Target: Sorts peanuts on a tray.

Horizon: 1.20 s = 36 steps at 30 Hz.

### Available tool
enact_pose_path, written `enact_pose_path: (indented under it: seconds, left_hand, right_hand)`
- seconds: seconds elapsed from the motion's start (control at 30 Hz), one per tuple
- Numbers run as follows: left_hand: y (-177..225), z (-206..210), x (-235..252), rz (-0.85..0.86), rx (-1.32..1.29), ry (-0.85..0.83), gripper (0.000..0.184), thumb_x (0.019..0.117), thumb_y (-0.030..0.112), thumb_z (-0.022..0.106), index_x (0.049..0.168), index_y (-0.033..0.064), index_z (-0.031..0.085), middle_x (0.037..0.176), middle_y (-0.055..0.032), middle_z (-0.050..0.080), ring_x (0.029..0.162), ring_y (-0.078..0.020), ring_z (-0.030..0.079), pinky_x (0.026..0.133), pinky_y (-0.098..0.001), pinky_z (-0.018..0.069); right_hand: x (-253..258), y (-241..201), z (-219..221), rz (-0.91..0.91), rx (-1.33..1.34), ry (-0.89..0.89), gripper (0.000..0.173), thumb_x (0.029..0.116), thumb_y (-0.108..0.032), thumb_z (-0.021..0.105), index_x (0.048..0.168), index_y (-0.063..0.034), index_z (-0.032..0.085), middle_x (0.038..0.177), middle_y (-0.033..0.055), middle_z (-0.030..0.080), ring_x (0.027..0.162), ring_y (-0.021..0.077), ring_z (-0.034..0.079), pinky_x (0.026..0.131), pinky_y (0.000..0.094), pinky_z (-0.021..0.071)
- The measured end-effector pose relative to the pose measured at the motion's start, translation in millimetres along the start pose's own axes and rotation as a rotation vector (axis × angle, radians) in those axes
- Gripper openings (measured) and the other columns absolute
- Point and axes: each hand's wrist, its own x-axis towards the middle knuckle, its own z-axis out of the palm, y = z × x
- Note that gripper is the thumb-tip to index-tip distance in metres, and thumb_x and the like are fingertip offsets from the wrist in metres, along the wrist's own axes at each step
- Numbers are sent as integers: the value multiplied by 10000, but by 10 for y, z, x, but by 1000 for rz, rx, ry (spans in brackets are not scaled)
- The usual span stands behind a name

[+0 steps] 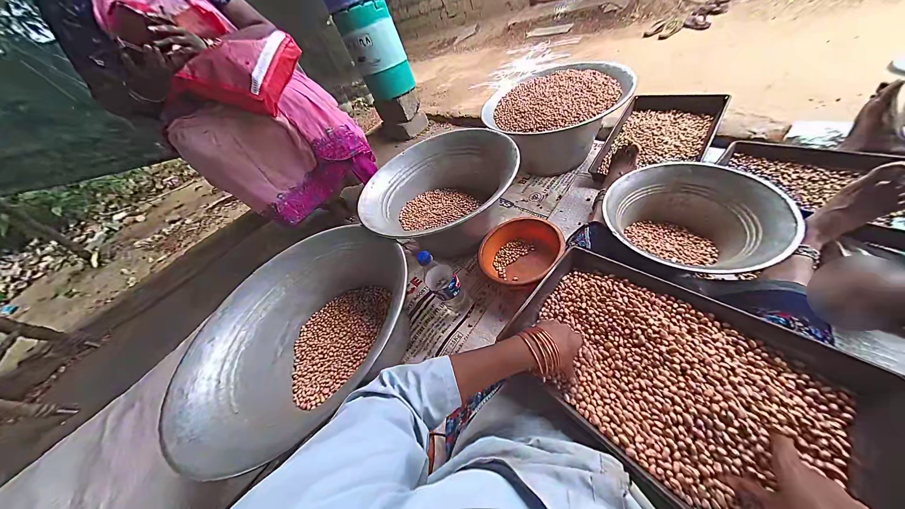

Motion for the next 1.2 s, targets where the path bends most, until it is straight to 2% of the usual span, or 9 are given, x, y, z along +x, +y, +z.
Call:
enact_pose_path:
  seconds: [0.13,0.33,0.37,0.43,0.5,0.63,0.73,1.0,1.2]
  left_hand:
    - [395,216,21,162,-103,-63,661,947,278,744,1462,-17,455,1256,-287,649,1205,-457,625,1020,-632,470]
    - [769,270,54,258,-621,-39,830,1002,105,603,1632,-28,79,1564,-305,406,1460,-361,435,1206,-503,328]
    - [780,249,25,294,-727,-11,814,1019,82,573,1647,20,60,1564,-289,413,1416,-332,490,1173,-469,382]
    - [709,175,10,401,-905,106,739,1015,21,560,1640,123,179,1476,-250,500,1145,-297,656,943,-454,555]
    - [506,2,57,444,-894,318,583,999,-12,585,1541,88,392,1399,-206,565,989,-268,719,788,-439,629]
    - [-161,-274,288,98,-250,813,195,958,56,639,1113,14,750,1096,-212,714,984,-368,711,896,-565,556]
    - [-471,-282,460,-71,-106,727,184,979,97,632,1092,51,771,1095,-214,726,1075,-410,689,959,-618,513]
    - [-441,-122,649,-168,40,662,214,944,188,691,1139,142,766,1149,-170,712,1060,-423,680,844,-664,516]
    - [-441,-94,651,-204,124,558,250,944,275,693,1105,97,761,1181,-202,702,1156,-439,646,880,-684,498]
  right_hand:
    - [51,-51,326,-138,87,-60,856,931,-422,757,1553,-21,327,1131,291,695,1098,485,676,935,633,513]
    - [39,-200,307,-343,497,-65,862,929,-200,710,1596,40,218,1314,300,608,1237,422,605,1054,580,446]
    - [60,-167,356,-431,615,11,838,940,-207,705,1588,55,243,1391,299,570,1304,391,571,1106,543,421]
    - [135,-119,443,-581,834,177,724,956,-253,666,1561,5,364,1455,234,553,1305,285,583,1101,446,459]
    - [163,-96,446,-675,1022,320,519,960,-224,639,1453,-107,531,1361,101,618,1015,139,685,854,331,589]
    - [39,92,249,-732,1156,422,363,974,-137,592,1335,-145,625,1306,0,681,959,129,748,779,342,662]
    - [-6,263,200,-715,1100,502,287,987,-177,600,1262,-138,671,1231,-13,718,942,104,741,784,306,646]
    - [-122,485,260,-544,906,622,233,1010,-111,633,1236,-145,672,1119,19,748,820,113,731,697,304,616]
    - [-144,261,340,-590,622,670,97,956,-84,716,1027,-126,767,812,83,727,622,241,656,576,474,533]
